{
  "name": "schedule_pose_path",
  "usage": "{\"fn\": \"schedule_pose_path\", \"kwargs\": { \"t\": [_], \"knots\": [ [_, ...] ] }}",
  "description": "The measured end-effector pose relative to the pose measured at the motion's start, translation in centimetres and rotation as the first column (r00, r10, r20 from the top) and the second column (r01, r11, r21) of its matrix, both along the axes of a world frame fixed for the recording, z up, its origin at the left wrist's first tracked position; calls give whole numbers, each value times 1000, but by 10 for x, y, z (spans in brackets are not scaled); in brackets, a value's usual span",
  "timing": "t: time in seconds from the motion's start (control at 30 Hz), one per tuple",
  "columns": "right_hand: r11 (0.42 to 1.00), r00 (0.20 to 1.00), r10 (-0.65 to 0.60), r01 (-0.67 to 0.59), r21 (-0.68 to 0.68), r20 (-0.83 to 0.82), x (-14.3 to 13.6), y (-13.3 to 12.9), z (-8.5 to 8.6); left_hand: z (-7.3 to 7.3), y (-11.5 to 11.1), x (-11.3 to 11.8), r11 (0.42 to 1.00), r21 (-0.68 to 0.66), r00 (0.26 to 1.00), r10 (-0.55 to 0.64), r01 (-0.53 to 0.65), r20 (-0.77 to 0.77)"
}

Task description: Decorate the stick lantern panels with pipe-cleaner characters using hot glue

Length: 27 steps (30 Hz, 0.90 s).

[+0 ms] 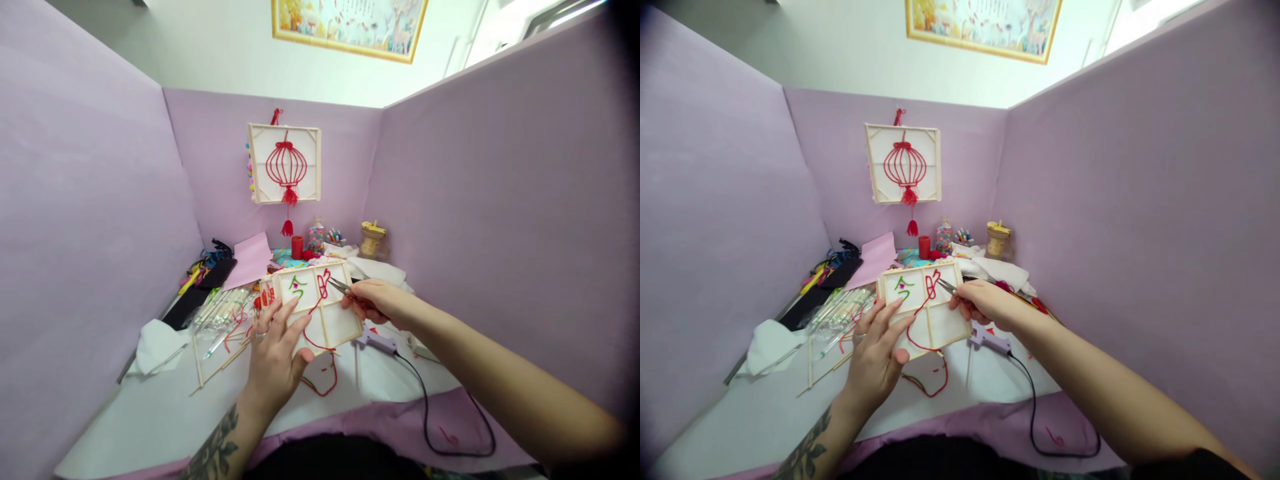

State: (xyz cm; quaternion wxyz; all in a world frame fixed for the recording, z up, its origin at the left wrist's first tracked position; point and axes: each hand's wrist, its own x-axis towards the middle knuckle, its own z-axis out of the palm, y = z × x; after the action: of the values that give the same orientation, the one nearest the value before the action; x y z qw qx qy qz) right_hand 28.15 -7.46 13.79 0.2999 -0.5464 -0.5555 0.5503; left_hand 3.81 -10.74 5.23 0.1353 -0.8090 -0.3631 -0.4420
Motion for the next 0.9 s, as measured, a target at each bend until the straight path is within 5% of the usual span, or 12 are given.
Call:
{"fn": "schedule_pose_path", "kwargs": {
  "t": [0.4, 0.5, 0.57, 0.63, 0.7, 0.73, 0.8, 0.9],
  "knots": [
    [999, 995, 31, -34, 30, 96, 6, 0, 1, 0, 0, -1, 1000, 13, 1000, 18, -18, -8],
    [967, 970, 24, -84, 242, 240, 14, -4, -1, 1, 0, 0, 999, 24, 1000, 22, -22, -9],
    [817, 930, -139, -87, 570, 341, 19, -6, -8, 1, -1, 1, 999, 35, 1000, 24, -23, -11],
    [507, 893, -294, -158, 848, 342, 21, -7, -19, 1, -2, 1, 999, 39, 1000, 25, -25, -16],
    [223, 875, -329, -292, 930, 354, 20, -4, -31, 1, -2, 1, 999, 43, 1000, 21, -20, -21],
    [131, 864, -329, -359, 924, 382, 18, -3, -37, 1, -2, 1, 999, 45, 1000, 17, -16, -22],
    [38, 835, -352, -437, 898, 422, 13, 1, -44, 0, -2, 0, 999, 51, 1000, 11, -10, -18],
    [12, 817, -386, -460, 888, 428, 7, 5, -46, 0, -3, 0, 998, 61, 1000, 9, -8, -8]
  ]
}}
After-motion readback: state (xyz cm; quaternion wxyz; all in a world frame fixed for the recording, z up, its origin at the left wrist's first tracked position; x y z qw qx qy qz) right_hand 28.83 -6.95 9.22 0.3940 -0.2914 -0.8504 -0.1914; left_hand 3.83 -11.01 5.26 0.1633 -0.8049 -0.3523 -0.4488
